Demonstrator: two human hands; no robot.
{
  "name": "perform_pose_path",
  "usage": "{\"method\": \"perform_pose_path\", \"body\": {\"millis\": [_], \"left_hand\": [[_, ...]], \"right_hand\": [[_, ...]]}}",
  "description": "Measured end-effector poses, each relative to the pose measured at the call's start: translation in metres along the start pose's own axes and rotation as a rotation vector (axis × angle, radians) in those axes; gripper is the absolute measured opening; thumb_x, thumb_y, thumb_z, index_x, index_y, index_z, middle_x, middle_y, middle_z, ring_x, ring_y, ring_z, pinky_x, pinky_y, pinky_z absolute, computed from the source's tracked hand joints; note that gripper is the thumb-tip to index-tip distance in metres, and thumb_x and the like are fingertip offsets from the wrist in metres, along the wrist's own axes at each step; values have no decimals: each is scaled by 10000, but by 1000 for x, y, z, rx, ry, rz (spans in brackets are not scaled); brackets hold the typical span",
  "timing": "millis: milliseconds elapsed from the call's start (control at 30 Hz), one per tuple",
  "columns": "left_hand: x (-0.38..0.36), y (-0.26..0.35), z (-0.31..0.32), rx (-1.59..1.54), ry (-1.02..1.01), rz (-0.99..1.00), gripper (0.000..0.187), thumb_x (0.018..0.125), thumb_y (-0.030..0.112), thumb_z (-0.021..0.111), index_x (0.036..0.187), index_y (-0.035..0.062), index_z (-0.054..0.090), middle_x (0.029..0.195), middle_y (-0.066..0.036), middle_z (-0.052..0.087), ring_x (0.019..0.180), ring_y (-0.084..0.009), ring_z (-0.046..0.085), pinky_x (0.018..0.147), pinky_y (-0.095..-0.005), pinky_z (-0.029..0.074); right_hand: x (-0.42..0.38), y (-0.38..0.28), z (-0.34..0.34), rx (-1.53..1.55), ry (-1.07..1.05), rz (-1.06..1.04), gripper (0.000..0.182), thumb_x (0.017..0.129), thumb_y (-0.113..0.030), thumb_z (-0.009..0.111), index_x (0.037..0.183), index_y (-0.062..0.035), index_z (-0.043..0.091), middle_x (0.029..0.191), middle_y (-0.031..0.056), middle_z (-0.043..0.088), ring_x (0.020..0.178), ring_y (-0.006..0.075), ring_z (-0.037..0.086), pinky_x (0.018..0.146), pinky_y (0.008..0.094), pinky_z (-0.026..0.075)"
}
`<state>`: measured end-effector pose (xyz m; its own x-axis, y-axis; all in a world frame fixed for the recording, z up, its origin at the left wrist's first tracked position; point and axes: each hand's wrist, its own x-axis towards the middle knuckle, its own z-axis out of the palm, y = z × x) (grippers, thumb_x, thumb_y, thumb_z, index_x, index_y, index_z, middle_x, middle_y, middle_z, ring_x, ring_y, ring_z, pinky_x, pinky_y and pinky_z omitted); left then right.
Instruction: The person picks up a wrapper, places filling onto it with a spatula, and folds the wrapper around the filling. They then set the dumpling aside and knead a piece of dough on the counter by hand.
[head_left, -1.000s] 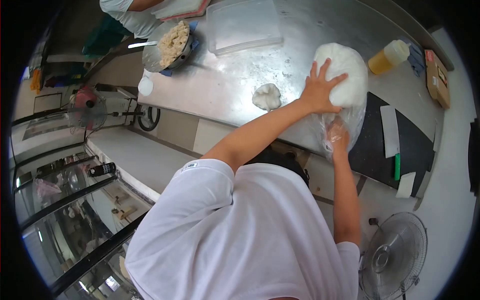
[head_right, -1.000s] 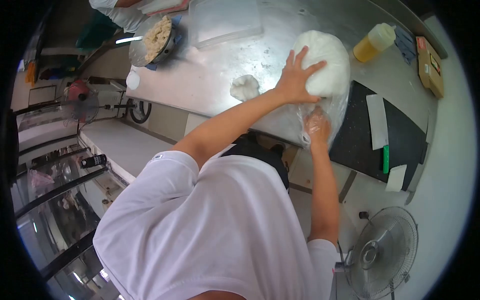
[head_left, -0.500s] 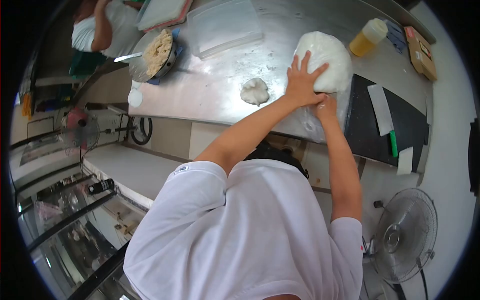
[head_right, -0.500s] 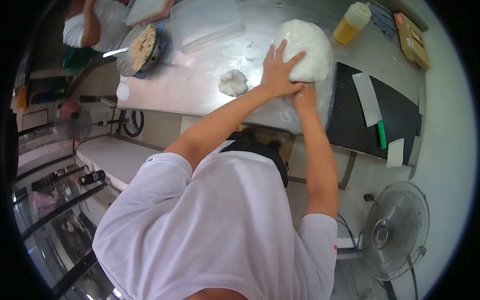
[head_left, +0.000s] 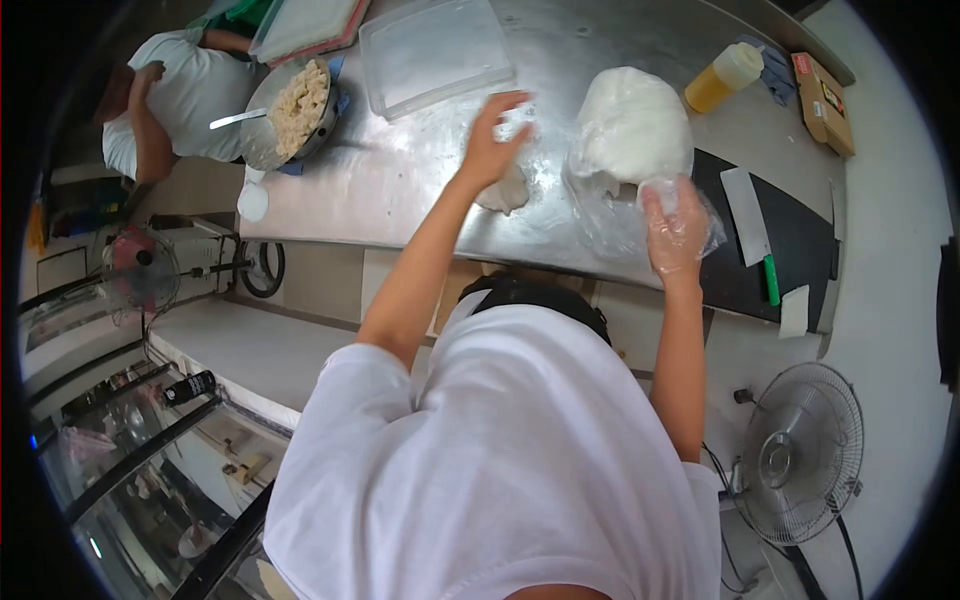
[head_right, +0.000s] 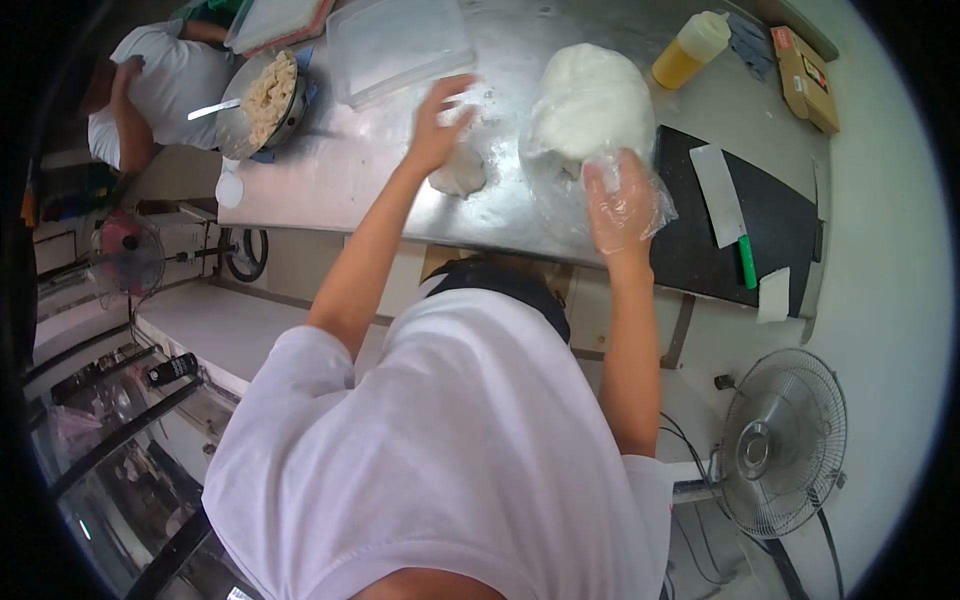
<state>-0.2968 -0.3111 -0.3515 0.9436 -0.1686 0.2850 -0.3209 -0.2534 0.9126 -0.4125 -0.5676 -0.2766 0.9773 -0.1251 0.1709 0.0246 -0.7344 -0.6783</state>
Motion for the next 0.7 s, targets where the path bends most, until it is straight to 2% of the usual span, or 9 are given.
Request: {"method": "perform_pose_path", "body": {"millis": [100, 167, 200, 233, 333, 367, 500, 667, 700], "left_hand": [[-34, -52, -52, -187, 339, -285, 280, 924, 93, 619, 1202, 55, 622, 1190, -63, 645, 1032, -165, 613, 857, -298, 486], [-62, -61, -72, -193, 390, -415, 315, 963, 190, 581, 1251, 63, 581, 1260, -70, 621, 1105, -202, 622, 892, -345, 478], [-72, -62, -77, -193, 386, -414, 315, 963, 190, 581, 1251, 63, 581, 1260, -70, 621, 1105, -202, 622, 892, -345, 478], [-81, -63, -79, -221, 419, -490, 306, 968, 200, 573, 1242, 63, 585, 1255, -68, 620, 1102, -202, 620, 892, -347, 475], [-101, -64, -78, -253, 456, -598, 297, 977, 214, 560, 1229, 60, 591, 1245, -66, 618, 1091, -198, 613, 894, -348, 466], [-99, -65, -81, -247, 452, -614, 295, 980, 218, 554, 1224, 58, 594, 1240, -65, 618, 1084, -194, 609, 895, -347, 461], [-96, -59, -73, -180, 442, -623, 270, 955, 137, 534, 1198, 40, 600, 1219, -71, 624, 1064, -190, 605, 901, -347, 454], [-80, -47, -46, 46, 429, -376, 310, 860, 44, 597, 1169, 17, 586, 1223, -123, 618, 1091, -240, 589, 950, -376, 449], [-75, -38, -36, 253, 294, -138, 411, 808, 88, 660, 1207, 39, 574, 1279, -152, 575, 1151, -289, 549, 979, -411, 430]], "right_hand": [[17, -55, 30, 134, 273, -176, 271, 895, -214, 648, 1070, -9, 618, 1092, 187, 633, 1015, 363, 598, 889, 441, 465], [26, -60, 96, 6, 336, -331, 260, 919, -201, 605, 1119, -35, 605, 1078, 188, 617, 1031, 358, 574, 928, 471, 440], [28, -52, 139, 71, 234, -331, 273, 942, -248, 570, 1126, -50, 607, 1101, 189, 616, 1047, 367, 570, 929, 478, 439], [32, -60, 154, -45, -215, -199, 427, 967, -317, 519, 1272, -19, 547, 1280, 211, 564, 1201, 374, 521, 1025, 468, 396], [5, -13, 256, -135, -46, -116, 608, 982, -370, 477, 1431, 30, 389, 1464, 231, 423, 1373, 362, 384, 1136, 445, 298], [14, -4, 249, -229, -241, -106, 732, 985, -411, 466, 1497, 63, 244, 1561, 236, 274, 1460, 352, 243, 1190, 431, 209], [28, 16, 221, -82, -450, -90, 810, 979, -441, 499, 1518, 63, 166, 1589, 256, 189, 1472, 383, 205, 1194, 435, 194], [-4, -40, 118, 622, -137, -99, 903, 926, -345, 621, 1537, 55, 90, 1608, 250, 129, 1492, 370, 147, 1202, 427, 147], [-13, -44, 100, 723, -61, -131, 912, 917, -343, 626, 1539, 52, 88, 1616, 231, 120, 1496, 352, 147, 1204, 425, 139]]}}
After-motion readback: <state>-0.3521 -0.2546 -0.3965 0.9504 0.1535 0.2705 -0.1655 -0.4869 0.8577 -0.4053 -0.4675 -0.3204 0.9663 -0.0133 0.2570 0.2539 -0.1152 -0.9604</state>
